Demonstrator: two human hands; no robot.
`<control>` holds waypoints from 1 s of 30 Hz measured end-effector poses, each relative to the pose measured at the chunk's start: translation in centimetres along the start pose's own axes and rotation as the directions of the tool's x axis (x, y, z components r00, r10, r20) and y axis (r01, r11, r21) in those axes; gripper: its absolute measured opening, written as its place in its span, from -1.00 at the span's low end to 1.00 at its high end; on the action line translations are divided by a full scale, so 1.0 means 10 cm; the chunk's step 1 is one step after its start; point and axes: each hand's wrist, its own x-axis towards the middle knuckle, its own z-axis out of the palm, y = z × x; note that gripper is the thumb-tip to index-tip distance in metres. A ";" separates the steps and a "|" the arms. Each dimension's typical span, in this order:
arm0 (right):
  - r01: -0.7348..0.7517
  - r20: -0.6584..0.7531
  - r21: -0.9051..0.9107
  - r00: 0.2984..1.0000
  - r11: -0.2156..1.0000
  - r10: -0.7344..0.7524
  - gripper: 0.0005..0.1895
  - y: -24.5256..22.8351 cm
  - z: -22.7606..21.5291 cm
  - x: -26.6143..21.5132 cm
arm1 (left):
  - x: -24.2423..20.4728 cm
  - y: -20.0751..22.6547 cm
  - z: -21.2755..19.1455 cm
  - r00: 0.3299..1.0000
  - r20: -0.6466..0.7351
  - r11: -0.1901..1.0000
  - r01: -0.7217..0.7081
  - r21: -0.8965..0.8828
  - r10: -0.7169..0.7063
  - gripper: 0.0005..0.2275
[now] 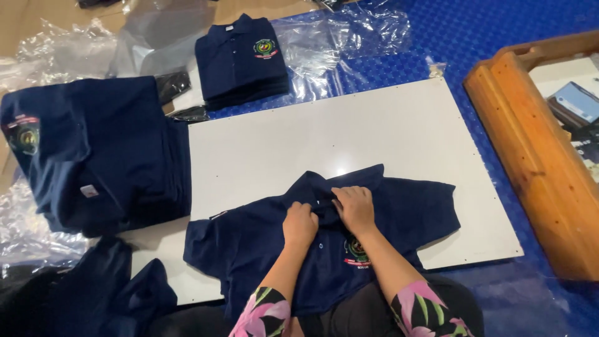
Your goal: Folding a navy blue polo shirt on a white board placed on the floor.
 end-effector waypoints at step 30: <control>-0.089 0.107 0.579 0.994 0.811 0.033 -0.81 0.16 -0.30 0.08 | -0.45 -0.64 -0.44 0.929 0.056 0.705 0.315 -0.635 -0.365 -0.81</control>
